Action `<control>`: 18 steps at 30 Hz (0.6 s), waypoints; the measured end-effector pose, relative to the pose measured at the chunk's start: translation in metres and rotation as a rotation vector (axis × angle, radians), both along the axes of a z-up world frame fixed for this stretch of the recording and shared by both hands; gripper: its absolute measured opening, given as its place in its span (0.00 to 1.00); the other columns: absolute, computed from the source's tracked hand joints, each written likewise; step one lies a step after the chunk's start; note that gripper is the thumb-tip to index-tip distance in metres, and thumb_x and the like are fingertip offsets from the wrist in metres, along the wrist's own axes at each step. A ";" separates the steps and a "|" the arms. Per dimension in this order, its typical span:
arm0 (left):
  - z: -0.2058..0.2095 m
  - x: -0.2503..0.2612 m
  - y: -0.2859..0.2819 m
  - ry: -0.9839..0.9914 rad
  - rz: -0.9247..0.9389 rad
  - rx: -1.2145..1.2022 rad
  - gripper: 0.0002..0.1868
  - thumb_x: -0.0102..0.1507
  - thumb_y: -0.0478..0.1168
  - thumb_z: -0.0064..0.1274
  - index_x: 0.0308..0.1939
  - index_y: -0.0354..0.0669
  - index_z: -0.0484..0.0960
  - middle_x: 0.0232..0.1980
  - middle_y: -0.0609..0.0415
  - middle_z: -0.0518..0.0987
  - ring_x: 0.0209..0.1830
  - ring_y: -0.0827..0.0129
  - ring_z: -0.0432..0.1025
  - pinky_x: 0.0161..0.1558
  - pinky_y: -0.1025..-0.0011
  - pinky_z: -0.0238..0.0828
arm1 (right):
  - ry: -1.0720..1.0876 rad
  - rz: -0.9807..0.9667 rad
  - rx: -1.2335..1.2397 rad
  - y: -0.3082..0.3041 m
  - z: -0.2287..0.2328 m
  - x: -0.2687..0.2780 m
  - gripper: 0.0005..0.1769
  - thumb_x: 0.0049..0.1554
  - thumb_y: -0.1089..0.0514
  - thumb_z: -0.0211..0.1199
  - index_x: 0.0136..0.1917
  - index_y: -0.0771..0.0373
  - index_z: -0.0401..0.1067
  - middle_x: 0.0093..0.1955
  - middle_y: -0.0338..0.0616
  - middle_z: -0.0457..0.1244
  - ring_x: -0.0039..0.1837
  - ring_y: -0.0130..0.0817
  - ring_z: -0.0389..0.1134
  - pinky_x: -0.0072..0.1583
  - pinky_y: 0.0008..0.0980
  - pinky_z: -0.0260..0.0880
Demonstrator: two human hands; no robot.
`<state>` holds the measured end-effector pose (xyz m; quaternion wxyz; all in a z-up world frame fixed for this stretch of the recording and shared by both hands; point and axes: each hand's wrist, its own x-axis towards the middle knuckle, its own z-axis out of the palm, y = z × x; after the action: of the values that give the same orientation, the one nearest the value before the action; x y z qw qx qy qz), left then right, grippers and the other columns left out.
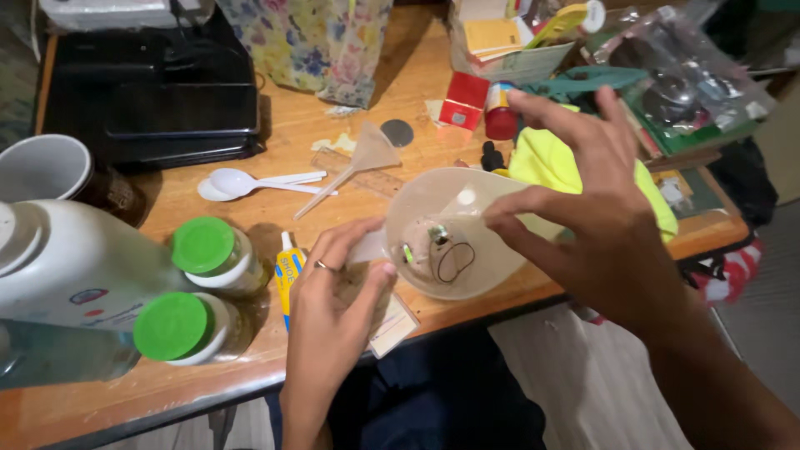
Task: The person picks up several small items from a desk including sunglasses, a thermometer, and various containers, placing them into a funnel-shaped container.
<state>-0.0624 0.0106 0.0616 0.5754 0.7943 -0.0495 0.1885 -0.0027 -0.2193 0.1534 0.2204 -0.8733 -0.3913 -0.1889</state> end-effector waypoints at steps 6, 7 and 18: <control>-0.010 -0.004 -0.002 -0.010 0.017 -0.040 0.18 0.59 0.31 0.63 0.54 0.39 0.84 0.53 0.48 0.80 0.55 0.63 0.77 0.57 0.70 0.72 | 0.029 -0.011 -0.067 0.002 -0.006 0.008 0.07 0.50 0.57 0.74 0.42 0.56 0.79 0.76 0.48 0.58 0.77 0.46 0.58 0.81 0.68 0.35; -0.011 -0.007 -0.002 -0.015 0.027 -0.049 0.19 0.59 0.30 0.63 0.54 0.38 0.84 0.54 0.49 0.80 0.56 0.63 0.76 0.58 0.70 0.71 | 0.028 -0.023 -0.071 -0.001 -0.007 0.007 0.07 0.50 0.57 0.74 0.42 0.56 0.79 0.76 0.48 0.58 0.77 0.47 0.57 0.80 0.68 0.36; -0.030 -0.026 -0.008 0.039 0.047 -0.231 0.23 0.57 0.24 0.63 0.56 0.32 0.78 0.57 0.48 0.78 0.60 0.64 0.73 0.65 0.69 0.67 | 0.090 0.032 0.023 -0.012 -0.020 0.000 0.08 0.54 0.59 0.73 0.48 0.58 0.79 0.76 0.47 0.58 0.79 0.43 0.57 0.82 0.59 0.49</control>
<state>-0.0886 0.0024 0.0311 0.6595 0.7271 0.0023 0.1907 -0.0027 -0.2310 0.1338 0.2506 -0.8719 -0.3930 -0.1504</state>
